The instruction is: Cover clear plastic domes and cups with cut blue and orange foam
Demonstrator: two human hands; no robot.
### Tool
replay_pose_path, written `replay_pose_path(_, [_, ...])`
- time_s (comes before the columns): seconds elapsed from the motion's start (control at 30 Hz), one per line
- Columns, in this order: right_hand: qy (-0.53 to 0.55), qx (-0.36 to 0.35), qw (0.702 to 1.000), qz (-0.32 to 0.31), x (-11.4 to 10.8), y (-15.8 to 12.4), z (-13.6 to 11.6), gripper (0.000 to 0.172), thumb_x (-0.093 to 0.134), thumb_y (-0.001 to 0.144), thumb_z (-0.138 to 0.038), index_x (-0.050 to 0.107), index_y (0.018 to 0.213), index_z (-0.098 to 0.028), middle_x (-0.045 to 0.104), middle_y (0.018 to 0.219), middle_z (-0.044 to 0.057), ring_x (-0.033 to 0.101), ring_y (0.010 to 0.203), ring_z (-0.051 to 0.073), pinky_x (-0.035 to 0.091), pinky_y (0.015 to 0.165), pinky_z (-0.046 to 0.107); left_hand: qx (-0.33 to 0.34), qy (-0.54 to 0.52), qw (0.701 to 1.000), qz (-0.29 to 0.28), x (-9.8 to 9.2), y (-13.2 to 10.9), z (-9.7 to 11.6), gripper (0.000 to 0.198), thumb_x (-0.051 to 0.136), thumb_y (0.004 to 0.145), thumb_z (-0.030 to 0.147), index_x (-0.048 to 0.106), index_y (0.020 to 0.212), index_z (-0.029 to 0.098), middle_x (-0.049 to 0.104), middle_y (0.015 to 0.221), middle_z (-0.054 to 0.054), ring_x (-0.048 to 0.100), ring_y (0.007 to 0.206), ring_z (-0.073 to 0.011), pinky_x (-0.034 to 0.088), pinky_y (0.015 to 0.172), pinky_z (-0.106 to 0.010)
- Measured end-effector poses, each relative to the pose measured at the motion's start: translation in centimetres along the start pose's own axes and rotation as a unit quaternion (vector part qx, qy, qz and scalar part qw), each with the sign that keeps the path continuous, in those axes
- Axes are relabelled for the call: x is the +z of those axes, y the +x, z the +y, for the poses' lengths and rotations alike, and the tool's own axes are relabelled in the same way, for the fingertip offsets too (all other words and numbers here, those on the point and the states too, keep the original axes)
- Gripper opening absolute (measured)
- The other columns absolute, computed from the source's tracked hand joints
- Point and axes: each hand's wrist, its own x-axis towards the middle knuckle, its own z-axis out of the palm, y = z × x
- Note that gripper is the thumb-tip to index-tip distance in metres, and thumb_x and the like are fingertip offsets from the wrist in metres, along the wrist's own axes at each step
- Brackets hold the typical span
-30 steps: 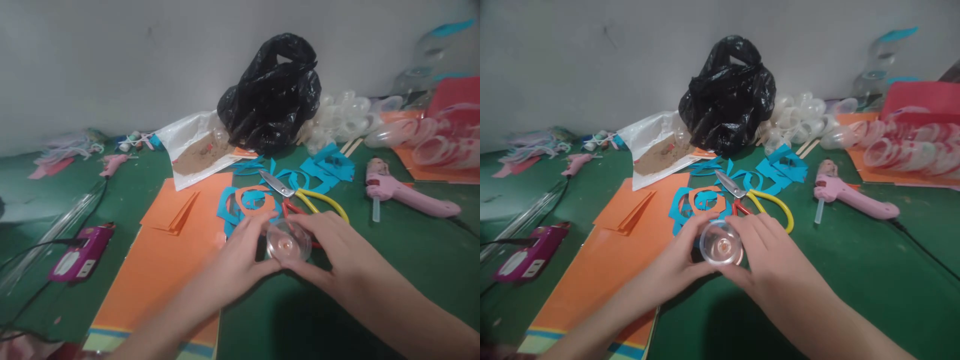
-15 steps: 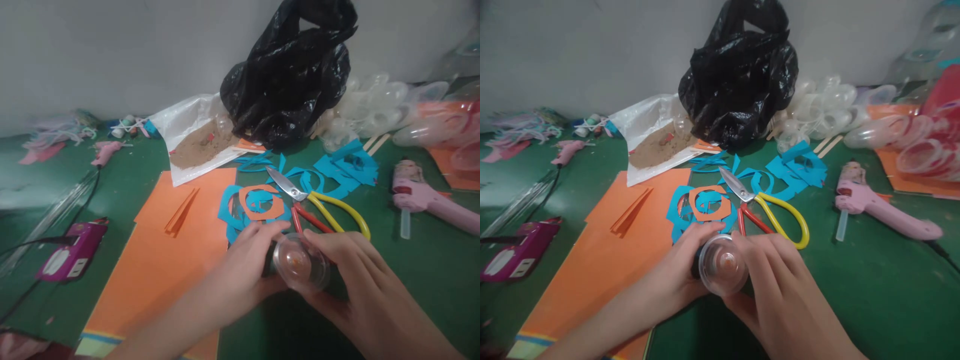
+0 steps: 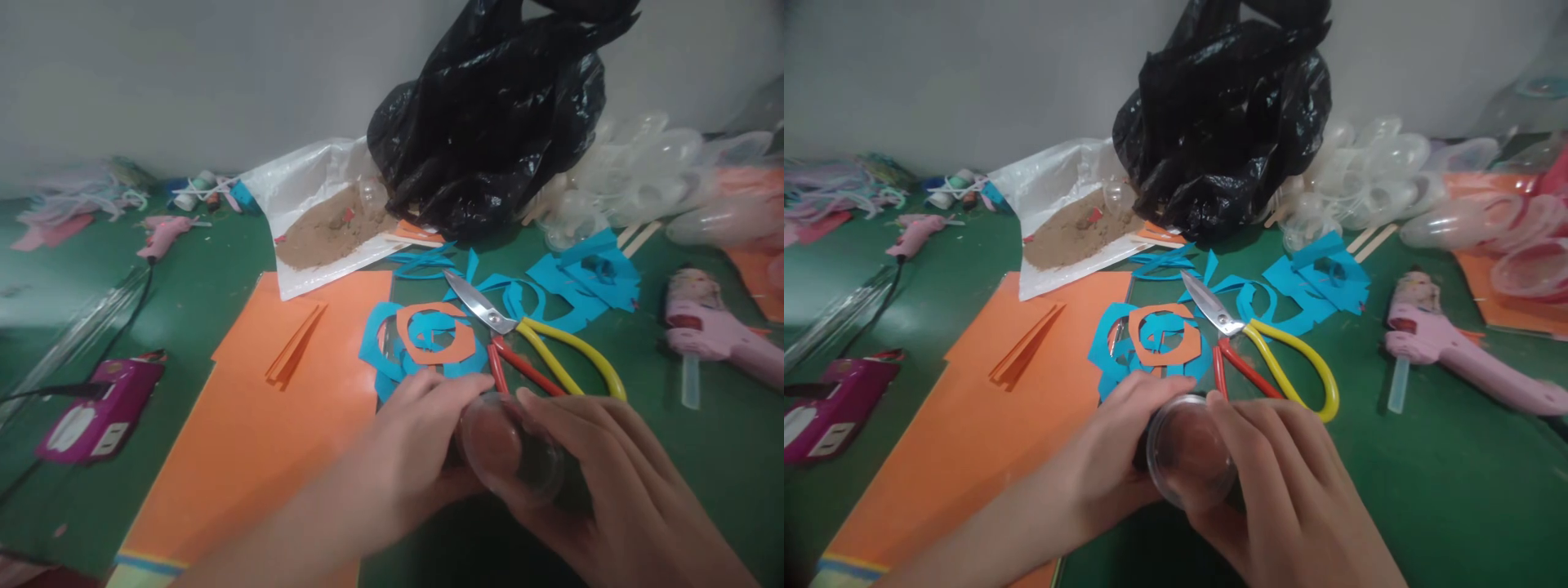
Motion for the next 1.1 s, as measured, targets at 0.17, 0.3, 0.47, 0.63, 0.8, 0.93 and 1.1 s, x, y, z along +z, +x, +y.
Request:
replay_pose_path(0.17, [0.017,0.005,1.000,-0.006,-0.2,0.5,0.1,0.035,0.060,0.094,-0.021,0.051,0.127,-0.030,0.073,0.103,0.004,0.070,0.095,0.029,0.058,0.079,0.046,-0.006,0.008,1.000,0.005,0.0,-0.2,0.0,0.052,0.076,0.087,0.046,0.060,0.135,0.036,0.067,0.124,-0.004,0.060,0.115,-0.0291,0.055,0.093,-0.045])
replay_pose_path(0.3, [0.036,-0.011,0.999,0.007,-0.1,0.8,0.5,0.036,0.061,0.092,-0.018,0.050,0.126,-0.026,0.072,0.108,0.007,0.069,0.096,0.028,0.057,0.084,0.046,0.010,0.018,1.000,0.012,0.1,-0.2,-0.4,0.066,0.078,0.085,0.045,0.050,0.144,0.036,0.065,0.128,-0.005,0.059,0.117,-0.0299,0.055,0.096,-0.046])
replay_pose_path(0.47, [0.031,-0.005,0.999,-0.006,-0.4,1.4,0.3,0.026,0.059,0.094,-0.026,0.052,0.120,-0.027,0.072,0.104,0.006,0.071,0.092,0.026,0.061,0.074,0.041,0.017,0.015,1.000,0.017,0.2,0.0,-0.5,0.070,0.079,0.084,0.044,0.048,0.146,0.036,0.063,0.134,-0.007,0.059,0.122,-0.0315,0.054,0.098,-0.049])
replay_pose_path(0.63, [0.017,-0.005,1.000,-0.025,-1.1,1.6,0.3,0.028,0.056,0.096,-0.029,0.053,0.124,-0.028,0.074,0.108,0.006,0.073,0.094,0.025,0.063,0.073,0.038,-0.002,0.019,1.000,0.016,0.2,0.0,-0.1,0.065,0.079,0.085,0.043,0.052,0.143,0.038,0.065,0.131,-0.006,0.059,0.123,-0.0319,0.055,0.097,-0.048])
replay_pose_path(0.8, [0.021,-0.013,0.999,-0.034,-1.0,1.3,0.5,0.032,0.058,0.094,-0.024,0.053,0.126,-0.028,0.074,0.113,0.006,0.071,0.104,0.027,0.062,0.080,0.041,0.007,0.020,1.000,0.014,0.1,-0.1,-0.1,0.068,0.080,0.084,0.042,0.048,0.145,0.038,0.066,0.129,-0.005,0.059,0.123,-0.0314,0.055,0.096,-0.047])
replay_pose_path(0.93, [0.017,-0.025,0.999,-0.018,-0.9,1.0,0.3,0.033,0.058,0.093,-0.018,0.052,0.125,-0.027,0.073,0.114,0.007,0.070,0.103,0.029,0.060,0.083,0.045,0.009,0.022,1.000,0.011,0.1,-0.1,-0.3,0.070,0.080,0.084,0.042,0.048,0.146,0.036,0.065,0.132,-0.006,0.058,0.124,-0.0315,0.053,0.099,-0.048])
replay_pose_path(1.1, [-0.028,-0.042,0.999,-0.011,-1.0,0.4,0.1,0.030,0.056,0.098,-0.020,0.053,0.126,-0.032,0.073,0.113,0.004,0.071,0.101,0.028,0.059,0.083,0.046,0.022,0.024,0.999,0.016,0.3,-0.1,-0.5,0.071,0.080,0.084,0.042,0.045,0.146,0.035,0.065,0.134,-0.007,0.059,0.123,-0.0309,0.054,0.099,-0.048])
